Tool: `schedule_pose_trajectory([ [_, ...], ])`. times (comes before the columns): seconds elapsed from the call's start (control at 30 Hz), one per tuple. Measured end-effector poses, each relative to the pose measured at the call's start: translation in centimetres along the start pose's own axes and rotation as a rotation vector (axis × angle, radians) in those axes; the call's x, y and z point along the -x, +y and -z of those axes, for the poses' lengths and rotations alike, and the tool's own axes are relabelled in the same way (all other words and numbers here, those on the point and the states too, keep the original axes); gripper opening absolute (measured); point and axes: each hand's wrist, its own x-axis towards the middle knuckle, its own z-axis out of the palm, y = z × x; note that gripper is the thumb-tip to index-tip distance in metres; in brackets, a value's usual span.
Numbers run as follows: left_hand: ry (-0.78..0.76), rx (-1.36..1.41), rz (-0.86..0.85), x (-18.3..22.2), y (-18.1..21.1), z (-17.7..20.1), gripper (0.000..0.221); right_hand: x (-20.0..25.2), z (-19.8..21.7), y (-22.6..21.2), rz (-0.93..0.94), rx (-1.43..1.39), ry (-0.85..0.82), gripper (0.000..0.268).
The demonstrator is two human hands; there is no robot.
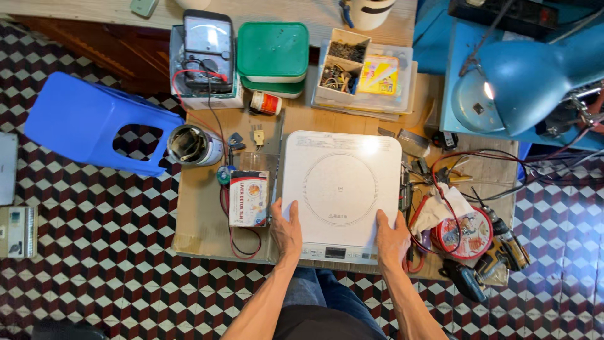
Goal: The person disassembles an induction cooktop, uses a power drill to remove screws from the internal components, and then reassembles the unit by placing the top cover back on. The person also retrieves a plastic-wrapped item from a shelf.
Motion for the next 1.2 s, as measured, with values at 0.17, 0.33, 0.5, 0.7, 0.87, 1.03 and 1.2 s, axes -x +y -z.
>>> schedule_pose_trajectory([
  [0.17,-0.020,-0.011,-0.043,0.7,0.2,0.8,0.051,0.8,0.6,-0.1,0.034,0.053,-0.020,0.058],
  [0.33,-0.064,-0.069,0.019,0.4,0.5,0.5,0.056,-0.3,0.5,0.2,0.024,0.045,-0.045,0.063],
  [0.5,-0.041,-0.119,-0.050,0.3,-0.7,0.4,0.059,-1.9,0.1,1.8,0.097,0.069,-0.057,0.068],
  [0.7,-0.032,-0.062,-0.140,-6.4,1.5,-1.4,0.057,-8.2,-0.6,2.4,-0.099,-0.220,-0.208,0.060],
  [0.87,-0.295,0.145,0.119,-13.4,5.1,-2.1,0.058,-13.7,-2.5,0.9,-0.150,-0.330,-0.217,0.059],
  [1.03,-0.229,0.300,0.209,-14.2,6.0,-2.7,0.060,-13.9,-4.4,0.4,-0.170,-0.480,-0.090,0.052],
  [1.2,-0.201,0.287,0.205,-13.5,6.6,-2.7,0.059,-13.3,-4.6,-0.2,-0.168,-0.510,-0.033,0.050],
])
